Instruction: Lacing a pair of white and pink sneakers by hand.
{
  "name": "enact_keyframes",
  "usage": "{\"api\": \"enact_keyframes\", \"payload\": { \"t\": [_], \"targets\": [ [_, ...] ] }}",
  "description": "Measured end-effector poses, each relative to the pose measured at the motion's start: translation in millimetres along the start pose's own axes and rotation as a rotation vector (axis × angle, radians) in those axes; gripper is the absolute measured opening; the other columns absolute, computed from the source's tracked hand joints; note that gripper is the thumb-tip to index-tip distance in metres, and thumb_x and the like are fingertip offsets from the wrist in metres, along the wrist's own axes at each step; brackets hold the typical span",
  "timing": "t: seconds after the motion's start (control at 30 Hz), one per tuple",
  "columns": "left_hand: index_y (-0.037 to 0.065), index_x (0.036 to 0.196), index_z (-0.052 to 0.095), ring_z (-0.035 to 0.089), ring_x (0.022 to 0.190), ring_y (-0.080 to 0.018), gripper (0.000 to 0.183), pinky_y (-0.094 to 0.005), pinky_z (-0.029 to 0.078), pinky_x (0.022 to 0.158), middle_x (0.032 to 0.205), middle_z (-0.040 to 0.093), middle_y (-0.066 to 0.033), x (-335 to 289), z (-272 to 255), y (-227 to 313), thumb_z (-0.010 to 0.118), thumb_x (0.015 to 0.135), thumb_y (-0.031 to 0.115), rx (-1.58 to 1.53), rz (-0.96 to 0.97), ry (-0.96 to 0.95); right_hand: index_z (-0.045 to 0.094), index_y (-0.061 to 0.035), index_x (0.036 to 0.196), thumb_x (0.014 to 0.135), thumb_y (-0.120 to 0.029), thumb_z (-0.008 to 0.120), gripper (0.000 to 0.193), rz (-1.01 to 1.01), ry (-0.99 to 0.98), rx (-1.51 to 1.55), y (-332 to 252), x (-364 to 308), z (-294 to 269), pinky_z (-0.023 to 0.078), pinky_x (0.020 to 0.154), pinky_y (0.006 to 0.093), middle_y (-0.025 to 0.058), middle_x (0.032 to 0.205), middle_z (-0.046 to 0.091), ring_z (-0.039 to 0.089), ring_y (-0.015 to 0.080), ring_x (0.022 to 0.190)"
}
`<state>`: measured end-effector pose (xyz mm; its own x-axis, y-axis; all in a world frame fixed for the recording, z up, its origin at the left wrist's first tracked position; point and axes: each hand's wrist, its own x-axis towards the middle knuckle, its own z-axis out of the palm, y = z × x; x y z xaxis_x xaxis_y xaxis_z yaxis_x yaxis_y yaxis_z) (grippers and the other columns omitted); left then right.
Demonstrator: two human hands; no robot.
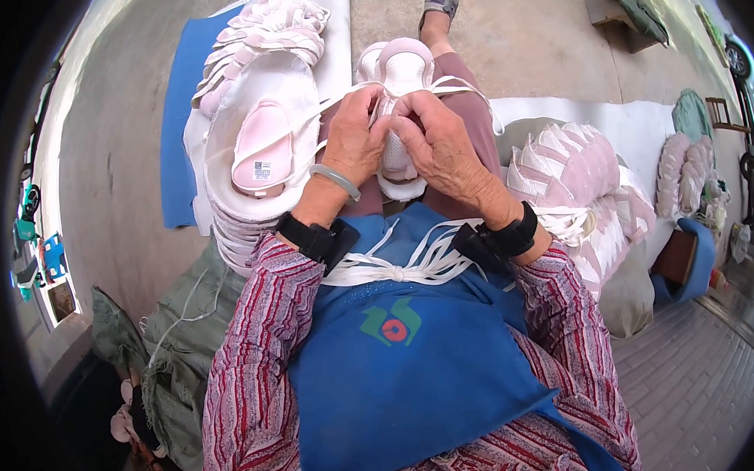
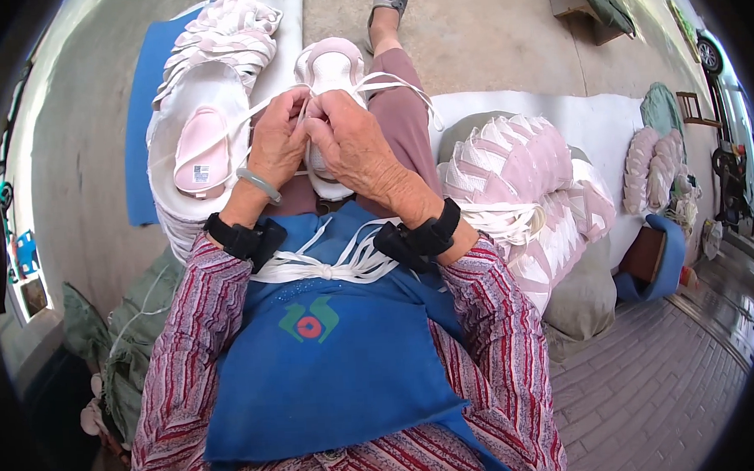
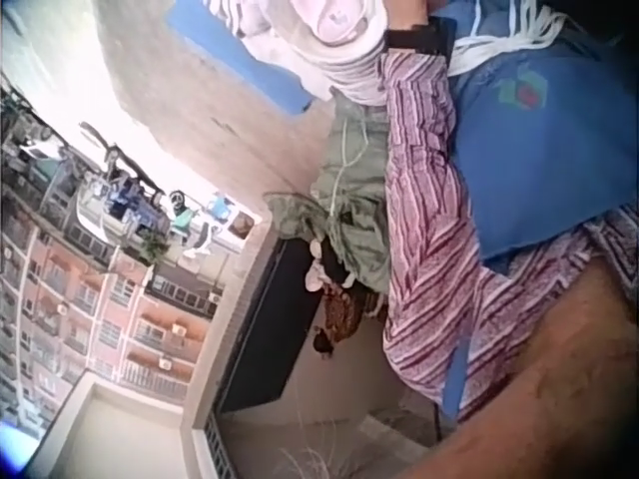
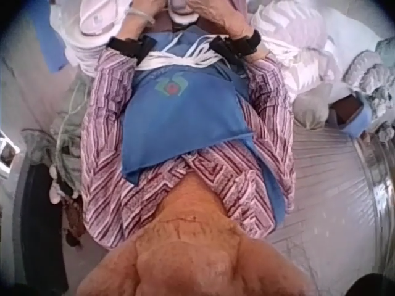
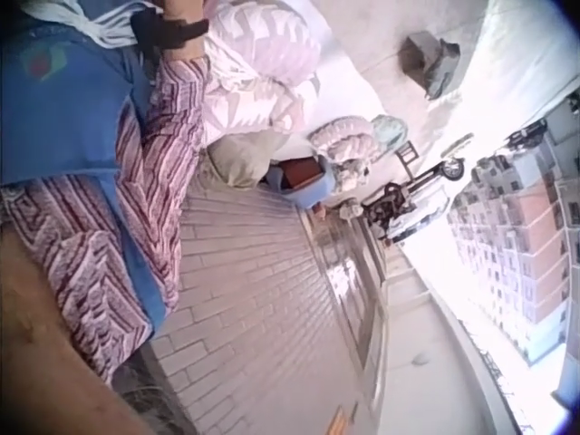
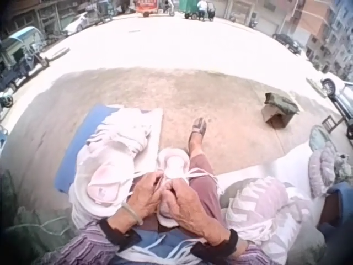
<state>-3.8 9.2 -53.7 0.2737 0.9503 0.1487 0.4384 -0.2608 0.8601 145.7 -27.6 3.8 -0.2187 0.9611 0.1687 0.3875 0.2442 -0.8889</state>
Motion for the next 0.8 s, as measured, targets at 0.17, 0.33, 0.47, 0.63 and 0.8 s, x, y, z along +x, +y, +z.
{"api": "enact_keyframes", "payload": {
  "t": [0.17,0.33,0.47,0.63,0.8],
  "targets": [
    [-0.001,0.110,0.055,0.061,0.087,-0.0327,0.032,-0.0363,0.049,0.081,0.100,0.059,-0.0195,9,-5,8,0.058,0.079,0.002,0.234,0.104,-0.022,0.055,-0.0067,0.095,0.083,-0.016,0.059,0.015,0.031,0.160,-0.548,25,4,21,0.051,0.059,0.0406,0.0123,0.086,0.055,0.062,0.0319,0.073],
    [-0.003,0.101,0.057,0.061,0.084,-0.0329,0.025,-0.0386,0.048,0.078,0.093,0.061,-0.0200,24,-11,11,0.055,0.076,0.002,0.372,0.002,-0.096,0.058,-0.0076,0.089,0.081,-0.018,0.064,0.015,0.034,0.248,-0.565,35,6,28,0.051,0.057,0.0389,0.0109,0.085,0.055,0.062,0.0307,0.068],
    [-0.001,0.094,0.058,0.058,0.090,-0.0397,0.022,-0.0439,0.046,0.082,0.092,0.061,-0.0232,28,-17,10,0.054,0.074,0.006,0.196,-0.130,-0.176,0.059,-0.0079,0.087,0.080,-0.020,0.065,0.015,-0.003,0.248,-0.593,35,3,31,0.051,0.056,0.0370,0.0099,0.082,0.057,0.063,0.0286,0.069],
    [-0.001,0.090,0.057,0.058,0.089,-0.0397,0.018,-0.0438,0.046,0.081,0.091,0.061,-0.0231,31,-18,18,0.052,0.073,0.004,0.184,-0.160,-0.222,0.057,-0.0042,0.082,0.081,-0.019,0.062,0.015,-0.030,0.222,-0.722,38,13,34,0.051,0.054,0.0365,0.0111,0.079,0.054,0.063,0.0279,0.066],
    [-0.002,0.092,0.056,0.063,0.079,-0.0239,0.016,-0.0310,0.050,0.072,0.083,0.064,-0.0133,11,-22,20,0.058,0.084,0.011,0.147,-0.010,0.021,0.059,0.0004,0.079,0.080,-0.017,0.059,0.017,-0.065,0.071,-0.634,30,14,18,0.050,0.056,0.0351,0.0134,0.075,0.061,0.062,0.0275,0.062]
  ]
}}
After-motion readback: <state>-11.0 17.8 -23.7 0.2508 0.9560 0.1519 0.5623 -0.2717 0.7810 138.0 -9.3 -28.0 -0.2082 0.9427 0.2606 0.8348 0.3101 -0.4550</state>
